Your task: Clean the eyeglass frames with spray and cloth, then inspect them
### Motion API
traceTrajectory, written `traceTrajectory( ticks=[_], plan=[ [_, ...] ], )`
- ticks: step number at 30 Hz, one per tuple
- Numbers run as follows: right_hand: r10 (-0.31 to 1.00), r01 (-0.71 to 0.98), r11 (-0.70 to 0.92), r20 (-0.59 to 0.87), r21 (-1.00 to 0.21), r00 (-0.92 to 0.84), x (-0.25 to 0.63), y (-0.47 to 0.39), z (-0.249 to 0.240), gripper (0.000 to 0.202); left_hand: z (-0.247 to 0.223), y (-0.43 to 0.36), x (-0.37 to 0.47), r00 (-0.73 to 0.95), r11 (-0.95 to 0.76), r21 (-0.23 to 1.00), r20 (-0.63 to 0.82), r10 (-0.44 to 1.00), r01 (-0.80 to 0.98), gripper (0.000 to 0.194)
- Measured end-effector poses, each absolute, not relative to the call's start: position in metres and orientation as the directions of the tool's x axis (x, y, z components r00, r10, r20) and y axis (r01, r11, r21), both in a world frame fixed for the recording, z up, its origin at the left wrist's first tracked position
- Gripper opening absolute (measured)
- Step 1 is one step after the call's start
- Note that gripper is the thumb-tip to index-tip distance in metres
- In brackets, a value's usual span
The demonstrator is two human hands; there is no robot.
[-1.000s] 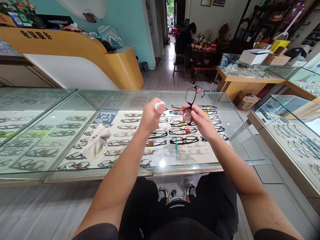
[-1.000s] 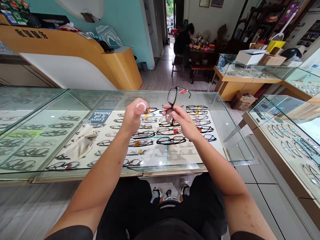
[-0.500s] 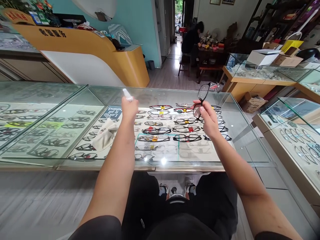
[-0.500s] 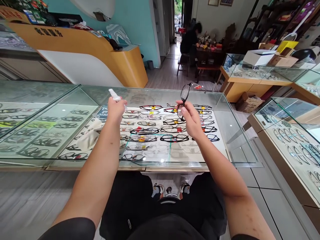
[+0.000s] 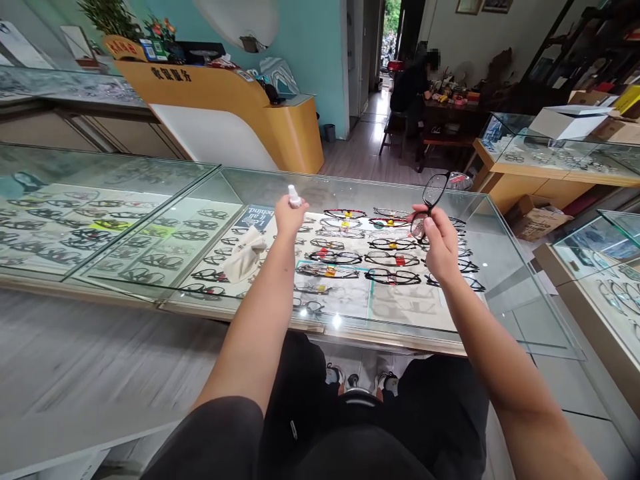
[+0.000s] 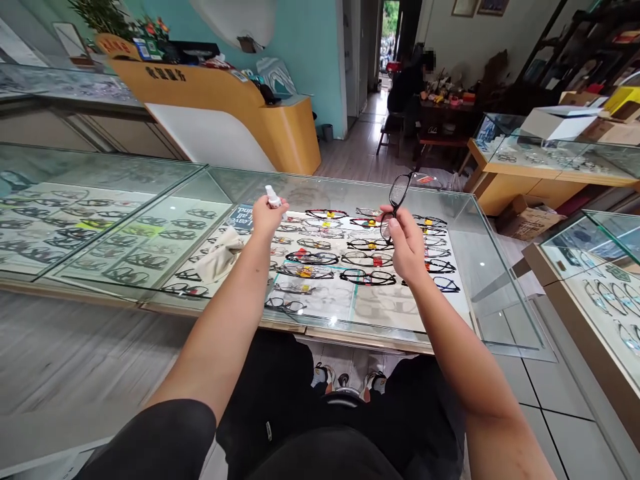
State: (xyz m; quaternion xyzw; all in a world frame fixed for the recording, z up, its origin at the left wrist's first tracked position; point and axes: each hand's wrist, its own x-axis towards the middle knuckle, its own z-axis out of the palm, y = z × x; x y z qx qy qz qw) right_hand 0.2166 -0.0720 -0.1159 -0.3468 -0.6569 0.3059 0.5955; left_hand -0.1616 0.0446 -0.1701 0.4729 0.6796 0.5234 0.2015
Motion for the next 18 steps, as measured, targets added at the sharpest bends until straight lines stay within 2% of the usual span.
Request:
traceTrajectory(
  ticks=[6, 10, 12, 15, 18],
  plan=[
    [0.81, 0.102, 0.587, 0.584, -0.803, -0.054, 0.216, -0.071, -0.118, 0.039, -0.165, 0.039, -0.153, -0.551, 0.097, 0.918, 0.144, 0.822, 0.385, 0.034],
    [0.805, 0.123, 0.592, 0.591, -0.796, -0.047, 0.22, -0.068, -0.119, 0.041, -0.15, 0.028, -0.137, -0.656, 0.107, 0.921, 0.183, 0.732, 0.375, 0.08],
    [0.807, 0.123, 0.589, 0.59, -0.799, -0.033, 0.221, -0.067, -0.12, 0.041, -0.139, 0.018, -0.127, -0.688, 0.079, 0.915, 0.238, 0.685, 0.395, 0.09],
    [0.811, 0.131, 0.582, 0.584, -0.803, -0.025, 0.223, -0.067, -0.12, 0.04, -0.123, -0.007, -0.121, -0.641, -0.015, 0.881, 0.355, 0.681, 0.473, 0.085],
    [0.797, 0.137, 0.601, 0.603, -0.787, -0.035, 0.223, -0.067, -0.12, 0.04, -0.118, -0.048, -0.136, -0.479, -0.059, 0.738, 0.494, 0.725, 0.672, 0.066]
  ],
)
